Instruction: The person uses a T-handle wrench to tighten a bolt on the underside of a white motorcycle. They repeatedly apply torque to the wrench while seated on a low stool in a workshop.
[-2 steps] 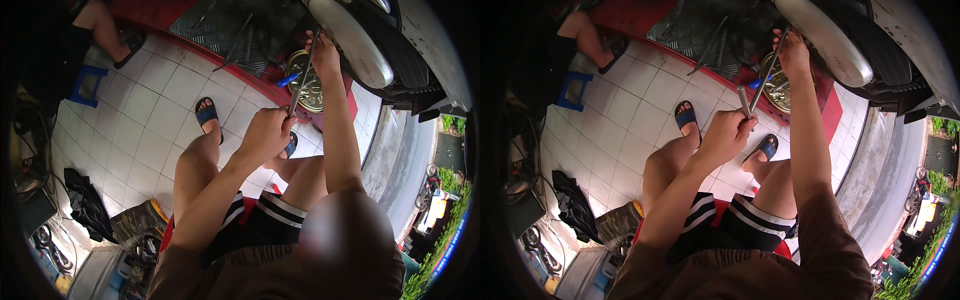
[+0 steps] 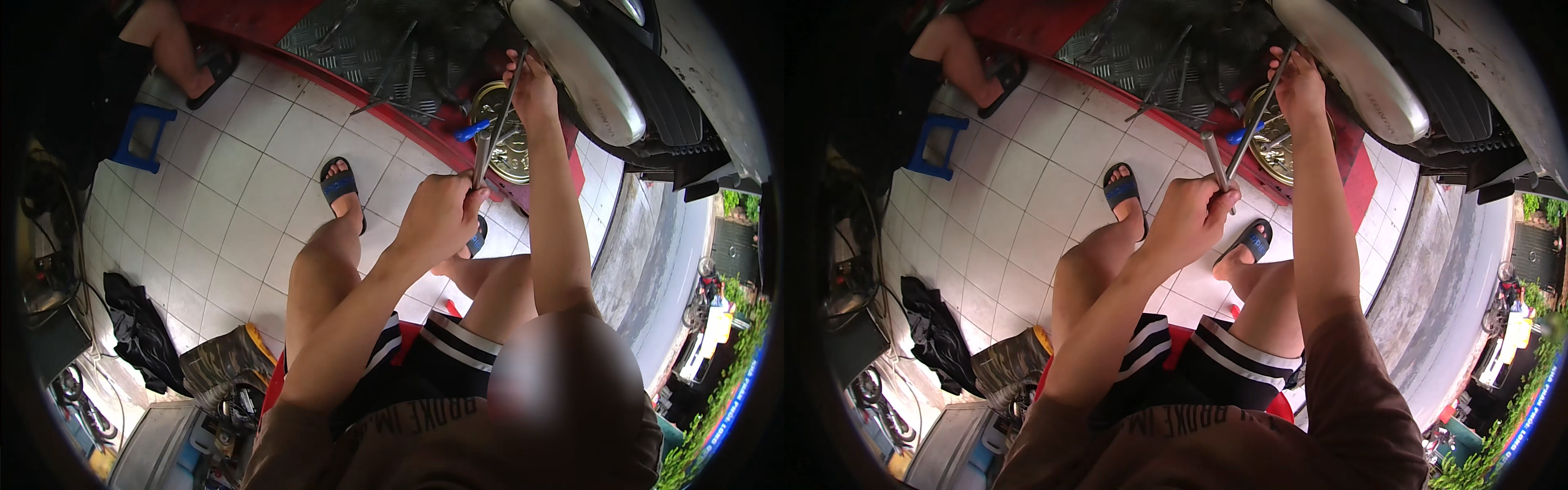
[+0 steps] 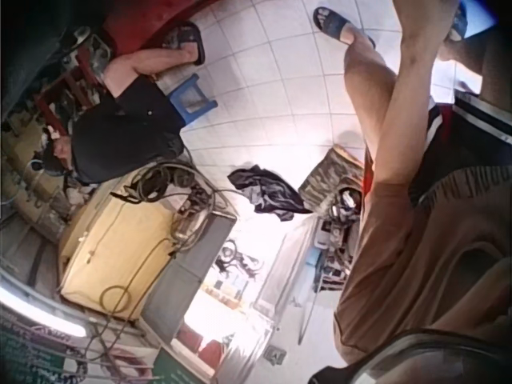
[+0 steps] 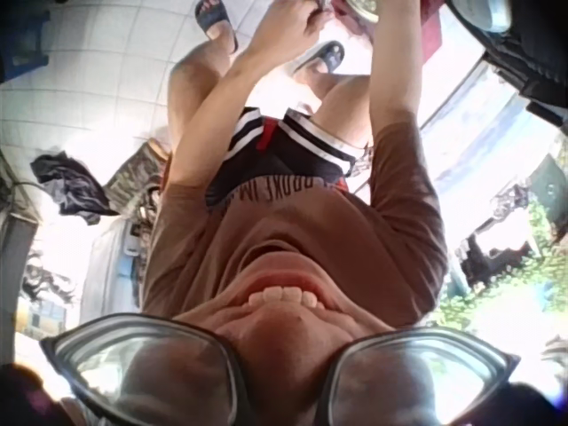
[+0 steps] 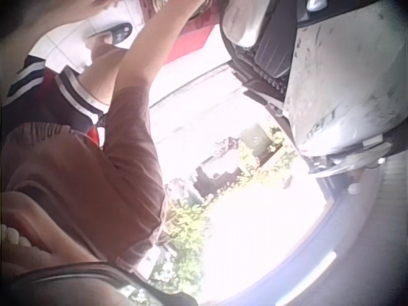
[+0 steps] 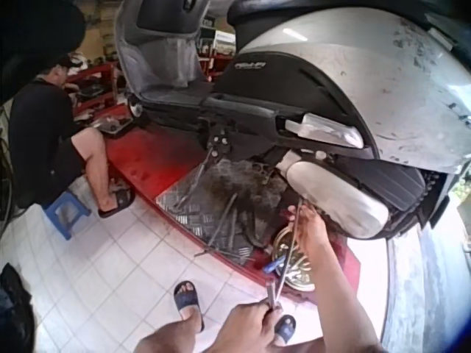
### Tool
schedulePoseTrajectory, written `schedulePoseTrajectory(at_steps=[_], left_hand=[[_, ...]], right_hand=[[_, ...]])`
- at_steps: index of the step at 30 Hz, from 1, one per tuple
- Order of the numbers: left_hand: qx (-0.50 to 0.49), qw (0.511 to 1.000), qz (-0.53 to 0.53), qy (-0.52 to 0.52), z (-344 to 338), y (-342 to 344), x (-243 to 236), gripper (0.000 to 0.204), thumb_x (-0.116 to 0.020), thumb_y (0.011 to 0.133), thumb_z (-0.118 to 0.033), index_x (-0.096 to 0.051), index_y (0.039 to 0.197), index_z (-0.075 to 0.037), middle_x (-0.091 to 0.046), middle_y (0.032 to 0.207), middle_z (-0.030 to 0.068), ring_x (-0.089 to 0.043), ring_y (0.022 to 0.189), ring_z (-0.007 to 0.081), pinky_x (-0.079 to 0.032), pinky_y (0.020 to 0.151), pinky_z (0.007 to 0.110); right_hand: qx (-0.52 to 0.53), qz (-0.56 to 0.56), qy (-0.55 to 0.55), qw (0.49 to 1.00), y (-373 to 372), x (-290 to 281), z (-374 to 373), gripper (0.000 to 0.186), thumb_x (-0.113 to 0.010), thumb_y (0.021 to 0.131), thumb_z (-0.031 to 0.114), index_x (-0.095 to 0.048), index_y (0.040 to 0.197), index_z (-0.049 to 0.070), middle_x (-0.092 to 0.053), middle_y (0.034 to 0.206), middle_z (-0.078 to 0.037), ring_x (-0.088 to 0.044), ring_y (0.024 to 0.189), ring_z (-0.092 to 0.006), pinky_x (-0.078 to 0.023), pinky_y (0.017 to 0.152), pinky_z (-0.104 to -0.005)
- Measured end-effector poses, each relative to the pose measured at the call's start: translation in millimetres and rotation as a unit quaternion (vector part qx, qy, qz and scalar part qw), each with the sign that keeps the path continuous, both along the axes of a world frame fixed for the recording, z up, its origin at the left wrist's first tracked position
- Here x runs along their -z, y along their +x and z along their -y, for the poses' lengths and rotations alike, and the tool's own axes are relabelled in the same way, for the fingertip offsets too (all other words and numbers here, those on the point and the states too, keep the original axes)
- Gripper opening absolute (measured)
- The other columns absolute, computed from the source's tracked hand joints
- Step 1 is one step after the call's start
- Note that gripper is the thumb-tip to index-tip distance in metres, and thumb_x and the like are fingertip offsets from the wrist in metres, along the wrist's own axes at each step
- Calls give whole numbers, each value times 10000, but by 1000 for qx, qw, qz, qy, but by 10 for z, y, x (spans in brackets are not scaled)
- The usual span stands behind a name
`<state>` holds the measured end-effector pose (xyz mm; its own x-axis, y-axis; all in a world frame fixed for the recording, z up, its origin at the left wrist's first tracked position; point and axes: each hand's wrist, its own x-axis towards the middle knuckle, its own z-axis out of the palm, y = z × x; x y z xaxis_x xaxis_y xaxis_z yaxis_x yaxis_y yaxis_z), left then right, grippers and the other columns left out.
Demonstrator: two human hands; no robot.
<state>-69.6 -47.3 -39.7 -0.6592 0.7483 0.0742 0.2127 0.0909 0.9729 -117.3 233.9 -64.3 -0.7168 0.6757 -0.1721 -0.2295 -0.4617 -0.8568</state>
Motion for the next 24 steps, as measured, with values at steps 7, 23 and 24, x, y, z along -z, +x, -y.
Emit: schedulePoseTrajectory(at_steps=[7,23,24], left_hand=[[-63,997,50,-12,27,-82,-65,254,-638,875,-141,-639,690,33,-557,497,105,-517,415,166,-379,441,302],[103,962,55,-247,73,191,-239,442,-568,922,-348,-617,661,5,-595,547,111,-596,529,222,-461,571,369],[100,965,30,-242,78,243,-222,454,-563,925,-344,-604,640,8,-585,536,113,-583,513,229,-454,562,373]], right_hand=[[50,14,-27,998,-163,145,-206,148,-475,964,95,-439,1101,50,-622,846,-165,-602,674,-220,-497,636,-360],[54,282,-75,955,1101,950,155,177,-471,950,49,-496,1080,-69,-609,918,-167,-648,718,-264,-590,644,-375],[54,291,-72,952,1124,958,178,173,-477,949,48,-501,1076,-68,-607,912,-163,-648,712,-262,-596,632,-368]])
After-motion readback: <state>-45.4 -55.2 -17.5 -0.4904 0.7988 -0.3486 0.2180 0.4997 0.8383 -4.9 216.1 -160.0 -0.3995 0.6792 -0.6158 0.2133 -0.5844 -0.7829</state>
